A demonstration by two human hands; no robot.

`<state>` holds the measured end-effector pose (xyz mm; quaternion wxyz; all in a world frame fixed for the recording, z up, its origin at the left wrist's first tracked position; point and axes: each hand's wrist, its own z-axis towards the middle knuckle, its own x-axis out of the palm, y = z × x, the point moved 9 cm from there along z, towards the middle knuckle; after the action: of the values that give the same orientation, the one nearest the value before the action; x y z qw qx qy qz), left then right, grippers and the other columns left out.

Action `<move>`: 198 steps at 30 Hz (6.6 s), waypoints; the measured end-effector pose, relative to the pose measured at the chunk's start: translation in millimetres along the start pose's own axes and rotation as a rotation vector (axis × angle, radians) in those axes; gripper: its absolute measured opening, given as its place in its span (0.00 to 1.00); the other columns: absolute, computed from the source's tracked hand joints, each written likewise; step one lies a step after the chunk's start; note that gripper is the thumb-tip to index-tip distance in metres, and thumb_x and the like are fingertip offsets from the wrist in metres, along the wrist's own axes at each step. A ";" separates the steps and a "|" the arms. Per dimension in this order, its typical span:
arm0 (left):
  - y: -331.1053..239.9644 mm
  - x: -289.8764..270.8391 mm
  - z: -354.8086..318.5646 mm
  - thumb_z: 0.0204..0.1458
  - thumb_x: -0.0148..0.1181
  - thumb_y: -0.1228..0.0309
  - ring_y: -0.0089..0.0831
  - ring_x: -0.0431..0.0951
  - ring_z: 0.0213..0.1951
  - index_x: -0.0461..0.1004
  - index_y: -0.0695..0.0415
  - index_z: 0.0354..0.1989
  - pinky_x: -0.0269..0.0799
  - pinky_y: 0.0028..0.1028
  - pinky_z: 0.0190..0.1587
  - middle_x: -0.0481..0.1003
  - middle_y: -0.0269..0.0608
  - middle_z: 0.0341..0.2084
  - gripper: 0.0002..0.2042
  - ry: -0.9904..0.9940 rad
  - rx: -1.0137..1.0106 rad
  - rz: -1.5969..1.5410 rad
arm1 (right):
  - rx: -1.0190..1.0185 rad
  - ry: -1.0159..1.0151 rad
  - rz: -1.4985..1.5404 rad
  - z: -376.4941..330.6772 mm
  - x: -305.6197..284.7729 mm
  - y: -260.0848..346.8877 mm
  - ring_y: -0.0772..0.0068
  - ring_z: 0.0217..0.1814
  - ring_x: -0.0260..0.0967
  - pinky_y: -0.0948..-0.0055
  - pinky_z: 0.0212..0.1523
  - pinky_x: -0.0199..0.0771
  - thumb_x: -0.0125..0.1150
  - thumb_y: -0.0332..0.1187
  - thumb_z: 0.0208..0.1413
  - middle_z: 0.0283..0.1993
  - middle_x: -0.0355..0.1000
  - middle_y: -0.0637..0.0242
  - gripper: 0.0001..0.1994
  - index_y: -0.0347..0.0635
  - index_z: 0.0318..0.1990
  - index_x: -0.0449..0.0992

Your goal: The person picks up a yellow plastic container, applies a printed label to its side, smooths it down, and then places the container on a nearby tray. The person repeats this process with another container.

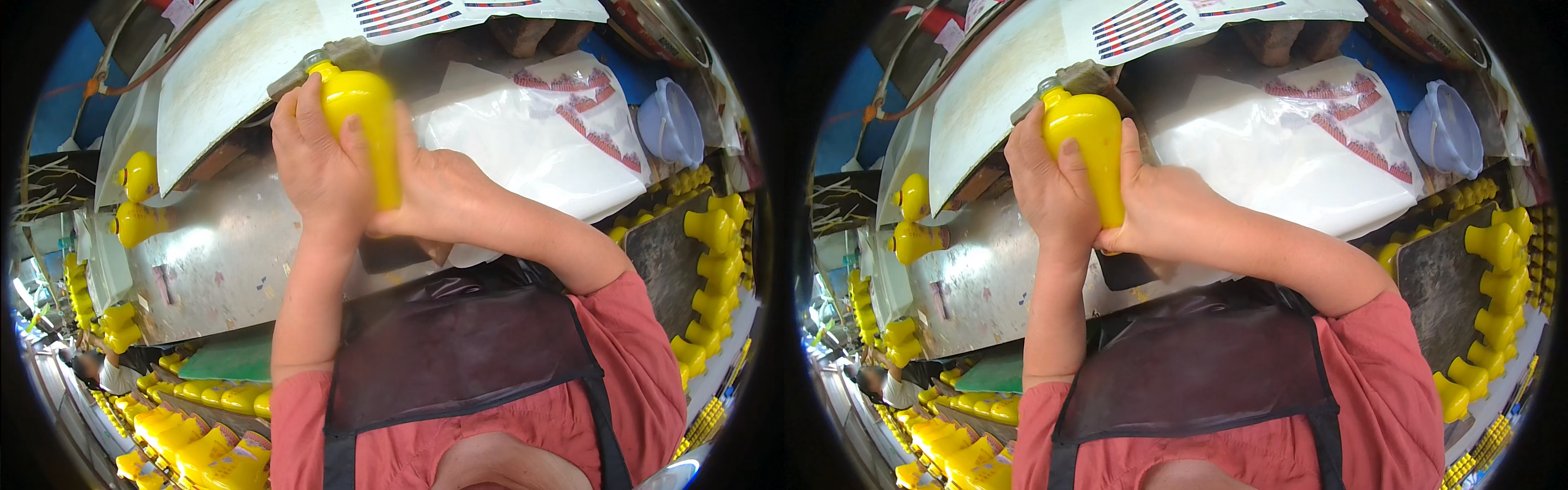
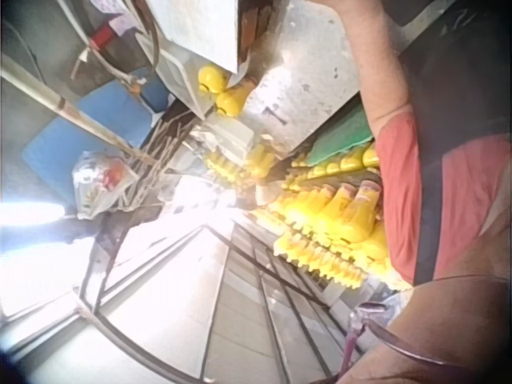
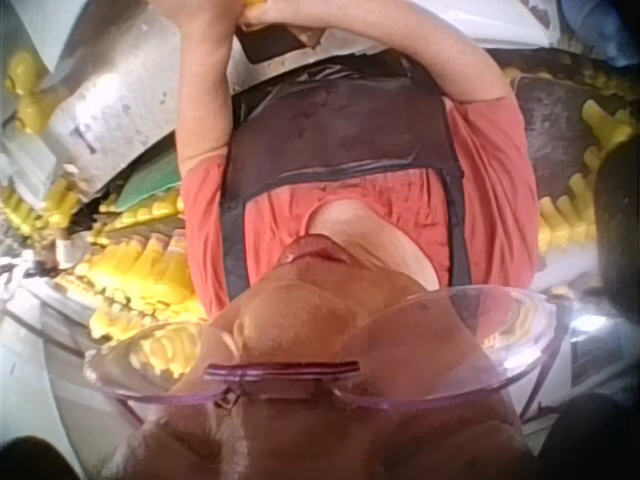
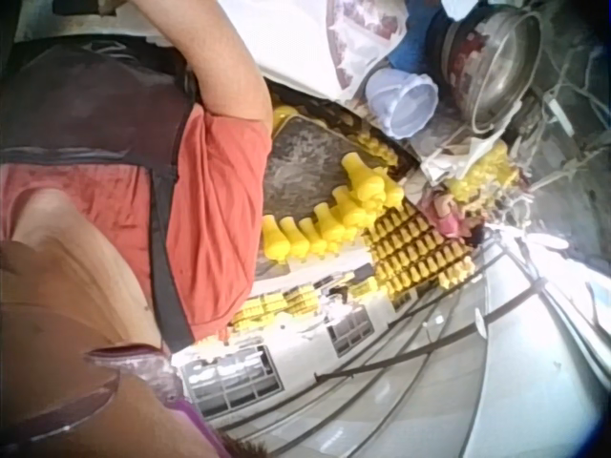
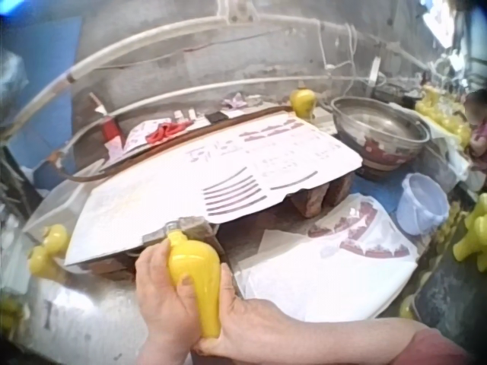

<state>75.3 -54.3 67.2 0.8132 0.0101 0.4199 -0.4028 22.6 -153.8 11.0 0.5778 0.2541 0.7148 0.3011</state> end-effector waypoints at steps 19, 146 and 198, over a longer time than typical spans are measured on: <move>28.3 13.8 -33.7 0.74 0.36 0.50 0.37 0.55 0.74 0.44 0.58 0.79 0.49 0.38 0.75 0.52 0.47 0.74 0.33 0.109 -0.526 -1.330 | -0.075 -0.174 0.321 11.4 -29.4 -4.8 0.65 0.39 0.78 0.68 0.41 0.77 0.70 0.46 0.55 0.41 0.78 0.52 0.49 0.41 0.79 0.47; 55.9 15.7 6.1 0.63 0.58 0.63 0.35 0.75 0.47 0.78 0.61 0.47 0.70 0.31 0.54 0.73 0.45 0.45 0.14 0.022 -0.514 -0.754 | -0.057 -0.272 0.838 26.9 -89.2 -37.7 0.79 0.51 0.70 0.77 0.50 0.73 0.60 0.32 0.68 0.50 0.73 0.69 0.14 0.40 0.58 0.71; 70.0 17.0 -29.1 0.66 0.61 0.69 0.25 0.76 0.52 0.74 0.63 0.60 0.71 0.27 0.59 0.78 0.40 0.51 0.17 -0.044 -0.738 -1.305 | -0.995 -0.599 -0.517 -72.7 -11.1 95.4 0.64 0.34 0.75 0.68 0.33 0.78 0.69 0.29 0.45 0.30 0.71 0.69 0.13 0.51 0.42 0.85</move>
<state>107.6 -7.7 14.1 0.3681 -0.5224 0.4323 -0.6362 -44.9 -105.8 98.5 0.8556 -0.1525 0.3349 0.3640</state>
